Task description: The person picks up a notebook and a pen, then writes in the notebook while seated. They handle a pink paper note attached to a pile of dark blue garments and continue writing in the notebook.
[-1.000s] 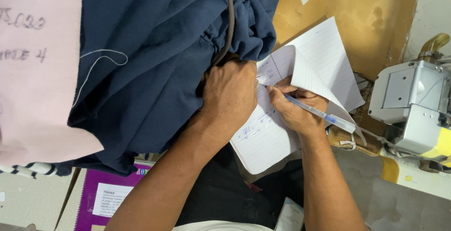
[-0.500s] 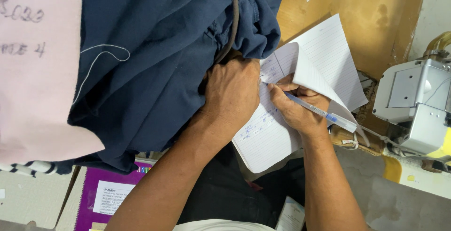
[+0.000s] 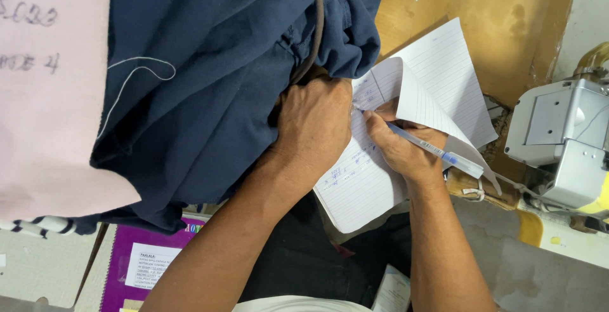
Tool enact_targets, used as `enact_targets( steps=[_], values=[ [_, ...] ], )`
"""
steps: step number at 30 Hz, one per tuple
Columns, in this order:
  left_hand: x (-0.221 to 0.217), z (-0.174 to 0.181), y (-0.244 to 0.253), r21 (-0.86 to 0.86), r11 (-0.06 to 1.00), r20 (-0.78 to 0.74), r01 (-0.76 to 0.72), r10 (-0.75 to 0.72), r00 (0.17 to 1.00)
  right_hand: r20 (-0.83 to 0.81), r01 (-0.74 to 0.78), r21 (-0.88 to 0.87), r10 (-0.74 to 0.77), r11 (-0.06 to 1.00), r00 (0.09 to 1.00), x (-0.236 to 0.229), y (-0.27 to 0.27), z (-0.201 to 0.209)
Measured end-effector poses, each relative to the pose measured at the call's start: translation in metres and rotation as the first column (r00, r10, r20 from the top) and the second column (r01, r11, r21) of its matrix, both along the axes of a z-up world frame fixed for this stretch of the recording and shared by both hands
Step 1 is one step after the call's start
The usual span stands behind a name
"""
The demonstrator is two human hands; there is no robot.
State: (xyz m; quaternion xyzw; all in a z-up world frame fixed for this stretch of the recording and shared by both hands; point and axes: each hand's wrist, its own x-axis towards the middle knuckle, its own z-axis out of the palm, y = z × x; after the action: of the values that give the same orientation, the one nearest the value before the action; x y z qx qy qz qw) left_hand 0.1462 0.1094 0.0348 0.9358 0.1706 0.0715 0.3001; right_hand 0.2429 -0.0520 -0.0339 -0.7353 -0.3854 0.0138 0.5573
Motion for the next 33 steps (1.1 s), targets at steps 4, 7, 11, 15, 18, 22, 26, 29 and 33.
enact_targets(
  steps=[4, 7, 11, 15, 18, 22, 26, 29, 33],
  values=[
    [0.0, -0.001, -0.001, 0.019, 1.0, 0.0, 0.003, -0.003, 1.0, -0.051, -0.043, 0.081, 0.047, 0.996, 0.998, -0.003, -0.001, 0.003],
    [-0.001, 0.001, -0.001, 0.018, 1.0, 0.002, 0.006, -0.007, 1.0, -0.047, -0.053, 0.072, 0.057, 0.996, 0.997, -0.003, -0.003, 0.004],
    [-0.001, 0.0, 0.0, 0.007, 1.0, 0.013, 0.005, -0.005, 1.0, -0.052, -0.034, 0.063, 0.037, 0.997, 0.998, -0.002, -0.004, -0.001],
    [-0.003, 0.001, -0.001, 0.014, 1.0, 0.011, 0.006, -0.007, 1.0, -0.05, -0.032, 0.114, 0.038, 0.993, 0.998, -0.003, 0.0, 0.0],
    [-0.004, 0.002, -0.001, 0.022, 1.0, 0.026, 0.007, -0.007, 1.0, -0.017, -0.021, 0.061, 0.022, 0.998, 1.0, -0.003, -0.002, 0.0],
    [-0.003, 0.0, -0.001, 0.016, 1.0, 0.039, 0.011, -0.012, 0.999, -0.028, -0.009, 0.082, 0.011, 0.997, 1.0, -0.003, 0.001, -0.002],
    [-0.005, 0.002, -0.001, 0.028, 1.0, 0.041, 0.009, -0.01, 0.999, -0.012, -0.01, 0.06, 0.01, 0.998, 1.0, 0.0, -0.003, -0.004],
    [-0.003, 0.0, -0.001, 0.027, 1.0, 0.036, 0.013, -0.014, 0.999, -0.035, 0.01, 0.089, -0.007, 0.996, 0.999, -0.003, -0.001, -0.005],
    [0.0, -0.007, -0.002, 0.032, 0.999, 0.023, 0.004, -0.005, 1.0, -0.049, -0.006, 0.128, 0.012, 0.992, 0.999, -0.003, -0.002, -0.006]
  ],
)
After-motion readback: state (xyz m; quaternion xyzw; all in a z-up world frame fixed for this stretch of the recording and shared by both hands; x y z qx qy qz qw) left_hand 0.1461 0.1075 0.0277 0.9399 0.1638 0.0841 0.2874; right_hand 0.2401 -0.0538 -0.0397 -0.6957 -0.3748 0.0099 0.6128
